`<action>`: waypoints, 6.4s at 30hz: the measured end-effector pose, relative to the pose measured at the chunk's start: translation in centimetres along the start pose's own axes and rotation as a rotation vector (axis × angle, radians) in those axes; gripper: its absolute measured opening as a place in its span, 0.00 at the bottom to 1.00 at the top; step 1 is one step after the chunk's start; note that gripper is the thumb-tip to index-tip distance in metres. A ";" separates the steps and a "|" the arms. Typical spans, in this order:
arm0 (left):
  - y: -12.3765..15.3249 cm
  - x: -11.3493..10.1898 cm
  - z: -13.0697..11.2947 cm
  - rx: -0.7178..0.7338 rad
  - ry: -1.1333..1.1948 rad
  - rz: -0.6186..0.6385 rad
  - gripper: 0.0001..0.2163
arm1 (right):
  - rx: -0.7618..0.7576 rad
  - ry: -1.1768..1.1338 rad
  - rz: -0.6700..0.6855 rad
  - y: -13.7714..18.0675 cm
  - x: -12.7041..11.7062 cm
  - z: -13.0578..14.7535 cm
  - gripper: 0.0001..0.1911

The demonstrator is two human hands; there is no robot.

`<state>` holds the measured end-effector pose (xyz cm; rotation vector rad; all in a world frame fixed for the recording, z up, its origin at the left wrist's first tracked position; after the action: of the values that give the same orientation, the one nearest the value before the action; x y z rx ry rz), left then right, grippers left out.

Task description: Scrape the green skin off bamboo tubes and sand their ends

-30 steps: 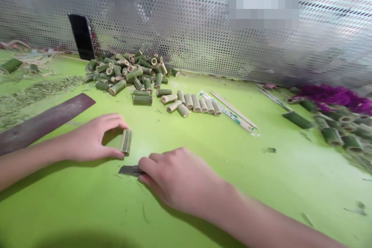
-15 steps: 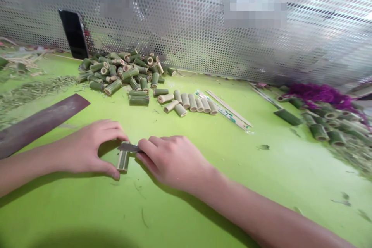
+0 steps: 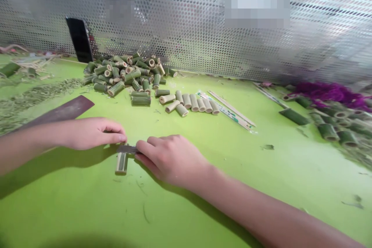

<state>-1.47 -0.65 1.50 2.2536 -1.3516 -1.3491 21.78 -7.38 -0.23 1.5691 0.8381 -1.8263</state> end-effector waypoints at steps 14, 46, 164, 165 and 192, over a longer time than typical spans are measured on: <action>-0.9 -1.1 -0.1 -0.010 -0.041 0.142 0.21 | -0.001 0.174 0.050 0.4 -0.2 0.9 0.04; -1.5 -0.1 -0.3 0.057 0.068 0.016 0.17 | -0.027 0.088 -0.049 -0.4 0.5 1.1 0.07; -2.1 1.5 1.0 0.116 0.126 -0.202 0.21 | 0.357 -0.478 0.412 1.0 -3.5 0.7 0.18; -2.1 1.5 0.9 0.123 0.114 -0.204 0.21 | 0.377 -0.437 0.389 0.8 -3.4 0.6 0.18; -2.5 2.2 0.1 0.161 0.092 -0.166 0.24 | 0.279 -0.415 0.339 -0.9 -1.5 1.7 0.12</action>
<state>0.37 -0.89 -1.26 2.5501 -1.3115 -1.2064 20.24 -8.07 1.53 1.3162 0.1231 -1.9668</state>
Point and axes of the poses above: each hand's wrist, its own y-axis away from the middle knuckle, its own x-axis out of the palm, z = x × y, the point moved 1 cm from there along -y, towards the middle knuckle, and after that the axes turned 5 degrees about z, right-handed, at the moved point
